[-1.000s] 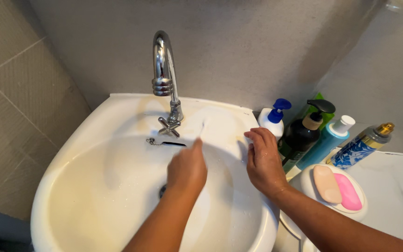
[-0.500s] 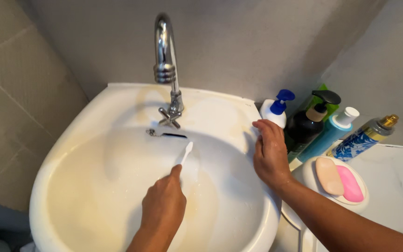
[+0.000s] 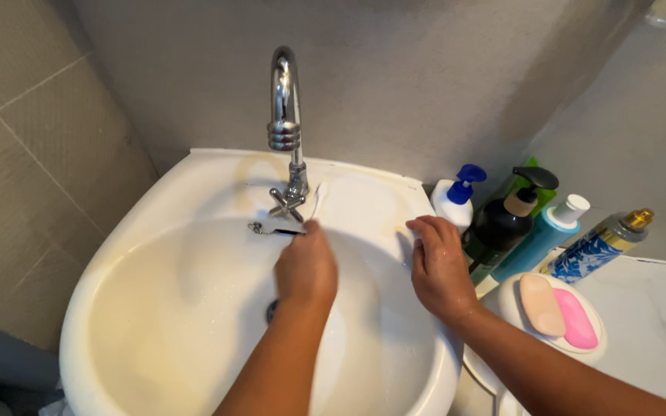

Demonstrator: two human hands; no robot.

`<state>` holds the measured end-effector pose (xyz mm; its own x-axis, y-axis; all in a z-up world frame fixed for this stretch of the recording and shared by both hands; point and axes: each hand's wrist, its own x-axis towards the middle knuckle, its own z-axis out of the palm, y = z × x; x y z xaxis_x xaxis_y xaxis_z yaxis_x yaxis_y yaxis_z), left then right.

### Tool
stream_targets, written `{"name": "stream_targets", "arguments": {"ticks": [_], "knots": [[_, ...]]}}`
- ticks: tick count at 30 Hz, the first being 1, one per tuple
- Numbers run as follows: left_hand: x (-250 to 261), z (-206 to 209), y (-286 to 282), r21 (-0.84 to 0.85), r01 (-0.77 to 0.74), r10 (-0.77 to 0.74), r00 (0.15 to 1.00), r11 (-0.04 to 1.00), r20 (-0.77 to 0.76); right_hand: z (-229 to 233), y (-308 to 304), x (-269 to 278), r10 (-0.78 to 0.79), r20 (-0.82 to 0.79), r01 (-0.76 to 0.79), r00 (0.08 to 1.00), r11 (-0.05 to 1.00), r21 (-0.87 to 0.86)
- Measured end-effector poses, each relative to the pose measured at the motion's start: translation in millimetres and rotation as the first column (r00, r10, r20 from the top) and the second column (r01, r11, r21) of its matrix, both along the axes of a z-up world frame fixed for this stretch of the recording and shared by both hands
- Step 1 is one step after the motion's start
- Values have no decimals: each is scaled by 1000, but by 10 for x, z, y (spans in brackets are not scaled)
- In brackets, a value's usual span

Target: The person scrubs the inside of a white bathroom sink using a toothbrush, repeatedly rinsing the brush under running water and scrubbing the basin and drain area. The person also wipes the faucet and surrounding sink surfaces with the toothbrush.

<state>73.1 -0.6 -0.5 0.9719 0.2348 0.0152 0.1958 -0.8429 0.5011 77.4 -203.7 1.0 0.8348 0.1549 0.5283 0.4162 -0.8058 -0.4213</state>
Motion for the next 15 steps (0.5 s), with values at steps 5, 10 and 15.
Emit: {"name": "stream_targets", "arguments": {"ticks": [5, 10, 15], "knots": [[-86, -139, 156, 84, 16, -6, 993, 996, -117, -20, 51, 20, -3, -62, 6, 998, 999, 36], [281, -116, -285, -106, -18, 20, 1000, 994, 22, 19, 56, -14, 4, -81, -4, 997, 1000, 4], [-58, -317, -259, 38, 258, -250, 957, 965, -146, 17, 70, 38, 0, -82, 2, 997, 1000, 27]]}}
